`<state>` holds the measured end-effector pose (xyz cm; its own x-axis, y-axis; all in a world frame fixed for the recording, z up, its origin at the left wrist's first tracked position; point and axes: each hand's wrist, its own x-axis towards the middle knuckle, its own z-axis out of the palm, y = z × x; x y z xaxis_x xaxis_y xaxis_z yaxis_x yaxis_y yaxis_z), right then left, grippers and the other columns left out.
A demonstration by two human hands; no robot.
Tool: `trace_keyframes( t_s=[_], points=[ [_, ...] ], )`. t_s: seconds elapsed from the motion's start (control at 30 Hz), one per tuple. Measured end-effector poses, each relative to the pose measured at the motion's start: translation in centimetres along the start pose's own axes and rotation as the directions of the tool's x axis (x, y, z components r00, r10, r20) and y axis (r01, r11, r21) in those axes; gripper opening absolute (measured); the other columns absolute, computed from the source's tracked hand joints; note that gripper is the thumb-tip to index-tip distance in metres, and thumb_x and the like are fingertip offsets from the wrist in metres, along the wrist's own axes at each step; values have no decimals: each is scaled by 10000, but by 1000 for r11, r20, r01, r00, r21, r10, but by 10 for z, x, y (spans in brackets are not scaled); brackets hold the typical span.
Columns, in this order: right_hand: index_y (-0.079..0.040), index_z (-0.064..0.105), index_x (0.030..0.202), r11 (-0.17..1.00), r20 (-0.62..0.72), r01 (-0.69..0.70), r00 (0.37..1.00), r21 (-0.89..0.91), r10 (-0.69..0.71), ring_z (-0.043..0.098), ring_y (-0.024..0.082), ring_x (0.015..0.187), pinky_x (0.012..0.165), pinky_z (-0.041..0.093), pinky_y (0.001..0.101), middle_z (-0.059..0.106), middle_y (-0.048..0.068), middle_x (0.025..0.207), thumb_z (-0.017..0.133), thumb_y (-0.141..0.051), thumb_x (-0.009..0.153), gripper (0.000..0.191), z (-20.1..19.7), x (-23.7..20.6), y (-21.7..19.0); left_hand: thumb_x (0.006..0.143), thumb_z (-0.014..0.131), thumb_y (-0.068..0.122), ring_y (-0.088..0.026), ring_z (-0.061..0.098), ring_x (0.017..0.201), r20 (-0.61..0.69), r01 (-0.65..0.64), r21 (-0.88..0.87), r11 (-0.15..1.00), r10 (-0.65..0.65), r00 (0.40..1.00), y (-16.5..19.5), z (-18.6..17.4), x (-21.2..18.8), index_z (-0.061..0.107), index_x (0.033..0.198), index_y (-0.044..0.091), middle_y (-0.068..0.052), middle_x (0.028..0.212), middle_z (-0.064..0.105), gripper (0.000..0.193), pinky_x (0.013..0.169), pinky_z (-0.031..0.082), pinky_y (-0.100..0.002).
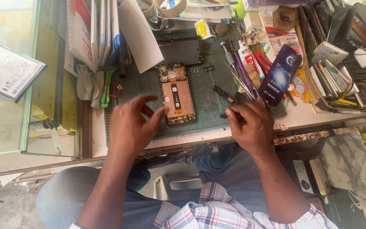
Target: The person cleans the internal components of a disassembled smartphone with a cloth, then uses a second smartphone to take photos of the device and its back cover. The person handles the disassembled phone, a cleaning cloth, and a second smartphone.
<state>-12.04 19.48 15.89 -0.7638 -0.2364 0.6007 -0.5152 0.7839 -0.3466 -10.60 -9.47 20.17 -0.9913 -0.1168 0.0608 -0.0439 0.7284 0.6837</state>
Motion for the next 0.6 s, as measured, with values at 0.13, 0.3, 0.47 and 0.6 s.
trace_keyframes(
  t_s=[0.13,0.3,0.47,0.6],
  points=[
    [-73,713,898,1000,-2,-7,1000,1,7,605,233,686,653,471,397,617,42,735,754,-163,961,118,1,-2,-1,856,783,329,-208,741,586,10,50,-77,996,-50,999,-4,0,-18,762,1147,115,-66,718,764,361,612,573,-363],
    [-69,718,894,1000,-9,-18,1000,7,18,617,222,685,634,471,382,636,44,750,759,-155,964,119,1,-2,-1,867,790,293,-189,724,563,-19,5,-74,997,-7,1000,-11,5,-19,746,1119,106,-53,672,745,316,577,558,-356],
    [-68,709,901,1000,-20,6,1000,-4,-6,628,235,722,665,484,391,639,51,773,757,-149,963,113,1,-2,-2,850,803,267,-216,695,563,-66,-90,-43,995,87,994,-16,10,-20,741,1099,98,-64,658,723,307,574,535,-375],
    [-66,713,905,1000,-13,0,1000,-5,0,624,234,713,663,479,393,638,53,770,754,-145,965,107,2,-3,-2,855,802,261,-225,689,577,-63,-116,-1,993,115,991,-18,11,-21,724,1109,97,-59,670,723,312,587,526,-393]
  ],
)
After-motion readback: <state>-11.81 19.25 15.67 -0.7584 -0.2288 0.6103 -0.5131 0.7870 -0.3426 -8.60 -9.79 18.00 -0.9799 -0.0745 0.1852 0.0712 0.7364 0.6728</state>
